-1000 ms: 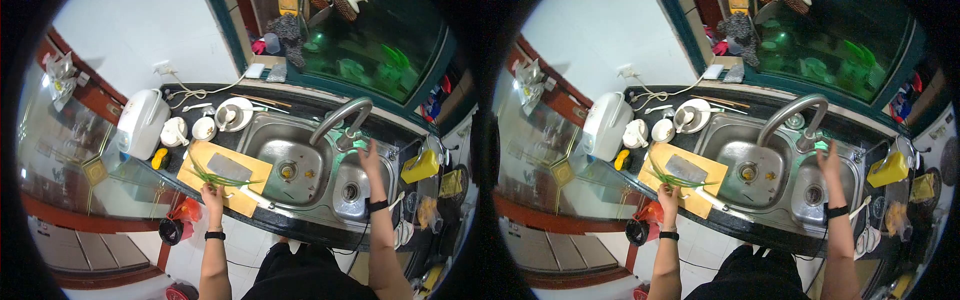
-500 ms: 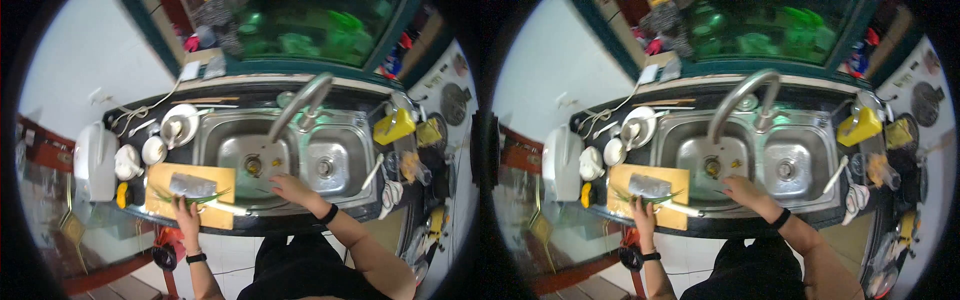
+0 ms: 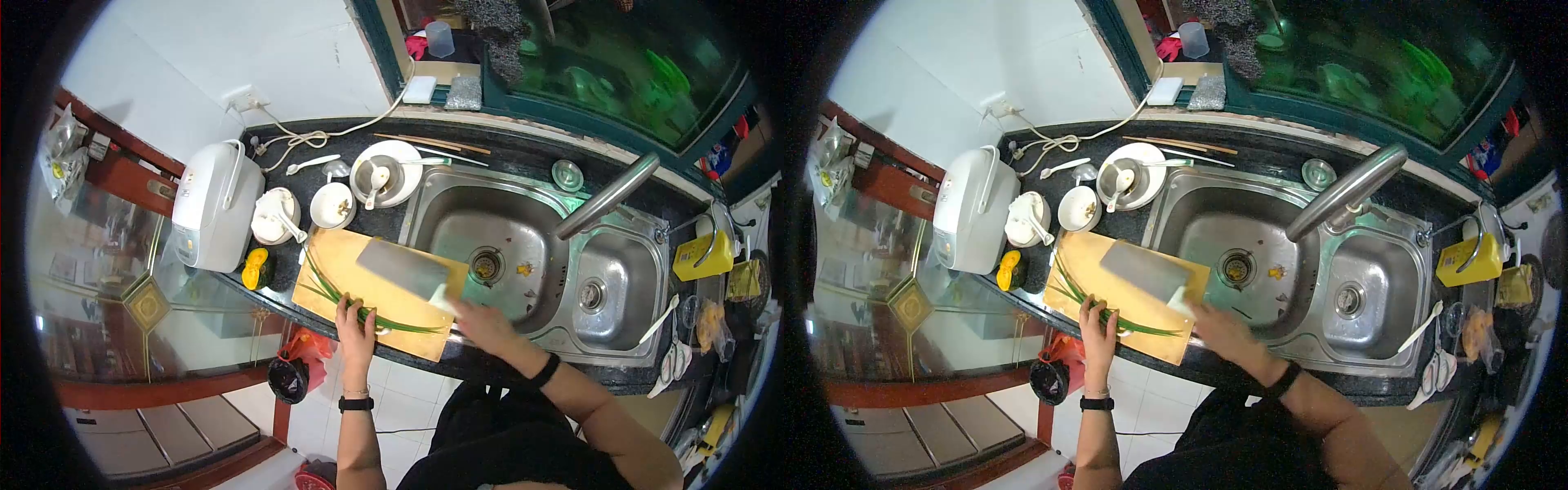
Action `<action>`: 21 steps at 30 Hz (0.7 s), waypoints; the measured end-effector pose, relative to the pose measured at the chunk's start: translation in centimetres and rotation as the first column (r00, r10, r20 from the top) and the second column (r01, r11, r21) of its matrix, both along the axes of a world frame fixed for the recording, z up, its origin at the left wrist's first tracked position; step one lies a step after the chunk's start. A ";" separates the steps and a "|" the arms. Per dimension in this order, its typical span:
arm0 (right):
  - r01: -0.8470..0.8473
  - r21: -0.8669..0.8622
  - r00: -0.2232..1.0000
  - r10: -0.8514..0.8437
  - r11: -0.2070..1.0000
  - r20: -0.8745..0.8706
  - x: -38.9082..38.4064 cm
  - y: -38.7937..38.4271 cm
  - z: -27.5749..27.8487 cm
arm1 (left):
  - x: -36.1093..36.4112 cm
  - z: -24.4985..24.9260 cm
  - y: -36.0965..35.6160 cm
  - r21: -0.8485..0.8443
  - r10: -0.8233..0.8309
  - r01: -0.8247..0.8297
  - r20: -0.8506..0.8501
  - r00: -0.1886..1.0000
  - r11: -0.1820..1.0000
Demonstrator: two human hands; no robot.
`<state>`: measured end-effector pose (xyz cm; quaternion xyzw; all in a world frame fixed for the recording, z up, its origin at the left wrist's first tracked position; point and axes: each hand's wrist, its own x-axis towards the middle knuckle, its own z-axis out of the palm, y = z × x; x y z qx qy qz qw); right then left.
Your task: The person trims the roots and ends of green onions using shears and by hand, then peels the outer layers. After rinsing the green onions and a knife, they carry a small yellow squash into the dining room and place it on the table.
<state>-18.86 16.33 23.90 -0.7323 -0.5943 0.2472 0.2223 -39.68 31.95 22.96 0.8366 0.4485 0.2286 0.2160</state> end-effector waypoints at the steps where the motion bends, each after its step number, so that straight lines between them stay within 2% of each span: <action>1: -0.004 0.001 1.000 0.004 1.000 0.001 0.8 -0.8 0.5 | -0.1 -0.2 0.0 0.000 -0.001 0.001 0.010 1.000 1.000; 3: 0.220 0.054 0.974 -0.217 0.974 -0.064 2.7 -2.6 1.6 | 0.0 0.1 -0.1 0.025 0.007 -0.006 -0.022 1.000 1.000; 5: 0.251 0.079 0.968 -0.249 0.965 -0.041 4.5 -4.6 2.6 | 0.4 0.6 -0.7 0.047 0.002 0.001 -0.051 0.999 0.999; 7: 0.311 0.104 0.950 -0.313 0.945 -0.006 5.4 -6.1 3.4 | 1.7 1.9 -1.8 0.198 0.178 -0.149 -0.135 0.975 0.969; 8: 0.344 0.094 0.938 -0.346 0.934 0.011 5.3 -7.0 3.8 | 2.7 3.3 -2.8 0.226 0.208 -0.177 -0.119 0.971 0.958; 9: 0.379 0.084 0.923 -0.382 0.922 0.032 5.1 -7.9 4.1 | 3.5 3.1 -3.8 0.282 0.167 -0.136 -0.089 0.982 0.950; 11: 0.449 0.084 0.892 -0.452 0.890 0.024 4.1 -8.6 4.4 | 6.2 3.0 -7.0 0.027 -0.035 0.032 0.084 0.996 0.999; 12: 0.472 0.035 0.881 -0.472 0.881 0.020 3.7 -8.8 4.5 | 7.8 2.6 -8.6 -0.353 -0.034 0.112 0.222 0.974 0.929; 13: 0.492 -0.012 0.870 -0.492 0.870 0.014 3.2 -8.8 4.7 | 9.6 2.2 -10.3 -0.665 0.017 0.225 0.336 0.942 0.712; 14: 0.490 -0.028 0.870 -0.491 0.871 -0.043 2.9 -8.8 4.8 | 11.8 1.2 -12.0 -0.769 0.179 0.351 0.509 0.842 0.534; 15: 0.491 -0.045 0.864 -0.493 0.870 -0.100 2.7 -8.9 4.9 | 13.9 2.8 -13.0 -0.890 0.325 0.341 0.432 0.841 0.301; 16: 0.486 -0.081 0.865 -0.492 0.870 -0.099 2.4 -8.9 5.4 | 15.0 1.9 -13.3 -0.897 0.358 0.384 0.439 0.824 0.218; 17: 0.460 -0.054 0.867 -0.461 0.886 -0.190 2.4 -9.2 5.9 | 16.2 1.1 -13.5 -0.896 0.387 0.425 0.439 0.811 0.127; 18: 0.452 -0.012 0.872 -0.445 0.892 -0.205 2.1 -9.6 5.8 | 17.8 3.2 -14.1 -0.925 0.392 0.342 0.379 0.838 0.164; 19: 0.440 0.031 0.880 -0.423 0.898 -0.216 2.2 -10.2 5.5 | 18.7 2.2 -14.4 -0.905 0.490 0.399 0.418 0.765 0.149; 20: 0.465 0.031 0.870 -0.450 0.885 -0.200 3.7 -11.1 5.3 | 18.8 1.9 -14.3 -0.883 0.498 0.464 0.434 0.751 0.070; 21: 0.409 -0.011 0.839 -0.381 0.912 -0.390 5.9 -11.8 4.7 | 19.1 2.0 -14.2 -0.854 0.512 0.521 0.446 0.734 -0.003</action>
